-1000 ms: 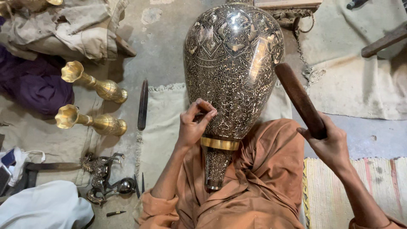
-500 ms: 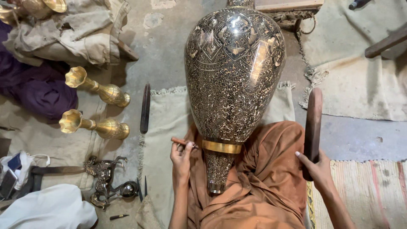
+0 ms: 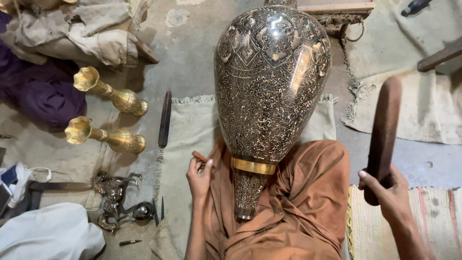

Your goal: The person sits cross-legged on the floor holding a large engraved metal vase between their legs. They hold a chisel against the vase surface with one hand and strike it with a wooden mallet in the other hand, engraving decorative patterns, occasionally repositioning the vase and chisel.

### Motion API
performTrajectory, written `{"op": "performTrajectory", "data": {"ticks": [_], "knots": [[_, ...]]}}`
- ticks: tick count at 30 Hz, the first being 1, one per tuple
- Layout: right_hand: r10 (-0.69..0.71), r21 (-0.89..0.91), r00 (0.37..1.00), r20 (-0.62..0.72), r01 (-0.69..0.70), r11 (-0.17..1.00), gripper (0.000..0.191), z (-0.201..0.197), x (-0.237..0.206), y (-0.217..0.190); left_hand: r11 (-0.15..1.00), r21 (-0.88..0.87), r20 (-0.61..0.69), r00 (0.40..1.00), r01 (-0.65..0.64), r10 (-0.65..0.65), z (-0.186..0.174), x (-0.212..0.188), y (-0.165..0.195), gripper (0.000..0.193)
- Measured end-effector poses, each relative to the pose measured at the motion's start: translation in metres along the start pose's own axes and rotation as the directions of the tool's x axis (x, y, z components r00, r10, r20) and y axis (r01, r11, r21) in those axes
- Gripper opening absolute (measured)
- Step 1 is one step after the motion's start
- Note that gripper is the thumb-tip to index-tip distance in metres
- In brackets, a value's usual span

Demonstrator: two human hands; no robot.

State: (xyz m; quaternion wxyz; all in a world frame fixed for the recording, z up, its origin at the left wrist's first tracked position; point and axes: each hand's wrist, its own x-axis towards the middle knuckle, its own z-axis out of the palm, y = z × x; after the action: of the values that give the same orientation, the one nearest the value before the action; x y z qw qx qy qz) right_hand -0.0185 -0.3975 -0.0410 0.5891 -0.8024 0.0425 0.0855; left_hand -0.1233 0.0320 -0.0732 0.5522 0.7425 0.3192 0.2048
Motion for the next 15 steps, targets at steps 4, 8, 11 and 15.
{"op": "performTrajectory", "data": {"ticks": [4,8,11,15], "knots": [[-0.008,0.071,0.999,0.05,0.005,0.997,0.053,-0.009,0.0,-0.016,0.933,-0.355,0.102,0.989,-0.063,0.105,0.014,0.001,0.016,0.017],[0.02,0.041,0.993,0.117,-0.025,0.999,0.055,-0.005,0.002,-0.032,0.853,-0.512,0.129,0.973,-0.101,0.193,0.031,0.0,0.029,0.022],[0.03,0.061,0.995,0.09,-0.035,0.998,0.053,0.012,0.002,-0.034,0.783,-0.621,0.132,0.979,-0.039,0.154,0.036,0.003,0.029,0.023],[0.121,0.086,0.992,0.047,-0.125,0.988,0.04,0.038,0.002,-0.026,0.73,-0.68,0.149,0.987,0.064,0.053,0.03,0.004,0.019,0.022]]}}
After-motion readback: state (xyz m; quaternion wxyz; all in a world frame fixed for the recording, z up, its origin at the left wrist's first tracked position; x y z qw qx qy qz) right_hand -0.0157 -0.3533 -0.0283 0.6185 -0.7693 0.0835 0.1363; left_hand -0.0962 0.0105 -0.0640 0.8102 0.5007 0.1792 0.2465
